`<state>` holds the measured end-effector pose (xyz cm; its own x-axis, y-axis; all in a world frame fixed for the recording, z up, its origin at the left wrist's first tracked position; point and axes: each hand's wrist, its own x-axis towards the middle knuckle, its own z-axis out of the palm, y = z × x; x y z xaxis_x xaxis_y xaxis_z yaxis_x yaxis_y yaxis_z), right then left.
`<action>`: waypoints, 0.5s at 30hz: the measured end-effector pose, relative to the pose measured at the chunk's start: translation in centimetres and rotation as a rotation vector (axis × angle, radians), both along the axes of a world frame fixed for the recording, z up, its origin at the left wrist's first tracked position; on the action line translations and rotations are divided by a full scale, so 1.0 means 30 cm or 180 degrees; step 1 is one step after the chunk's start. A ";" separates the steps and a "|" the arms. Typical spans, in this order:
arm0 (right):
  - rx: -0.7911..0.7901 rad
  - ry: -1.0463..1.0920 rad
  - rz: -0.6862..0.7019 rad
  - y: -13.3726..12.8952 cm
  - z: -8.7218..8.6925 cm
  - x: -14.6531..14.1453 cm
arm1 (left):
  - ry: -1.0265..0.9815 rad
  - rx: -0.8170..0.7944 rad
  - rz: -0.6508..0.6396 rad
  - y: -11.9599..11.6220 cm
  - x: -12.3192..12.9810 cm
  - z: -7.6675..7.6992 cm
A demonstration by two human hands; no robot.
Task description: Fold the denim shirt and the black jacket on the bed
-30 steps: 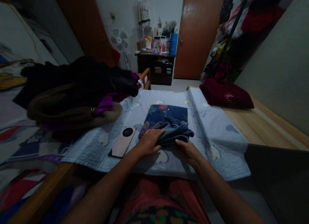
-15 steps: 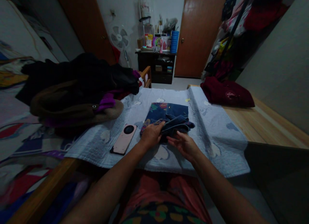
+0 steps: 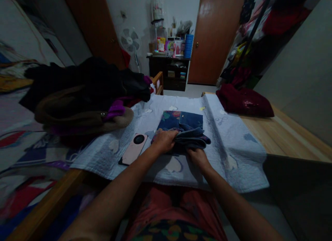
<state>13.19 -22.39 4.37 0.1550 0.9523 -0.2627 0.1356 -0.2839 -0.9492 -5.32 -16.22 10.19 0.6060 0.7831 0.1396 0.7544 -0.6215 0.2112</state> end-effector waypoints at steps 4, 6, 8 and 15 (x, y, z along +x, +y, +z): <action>-0.0913 0.1710 -0.0435 -0.012 0.019 -0.028 | 0.0086 0.0008 -0.0170 -0.064 -0.009 -0.092; -0.1167 0.2292 -0.0580 -0.030 0.035 -0.039 | 0.0106 -0.0006 -0.0248 -0.086 -0.017 -0.125; -0.1357 0.2481 -0.0563 -0.056 0.046 -0.045 | 0.0103 -0.0005 -0.0303 -0.097 -0.023 -0.143; -0.0791 0.0878 0.0960 -0.176 0.025 -0.021 | 0.0376 0.0123 -0.0327 -0.082 -0.009 -0.141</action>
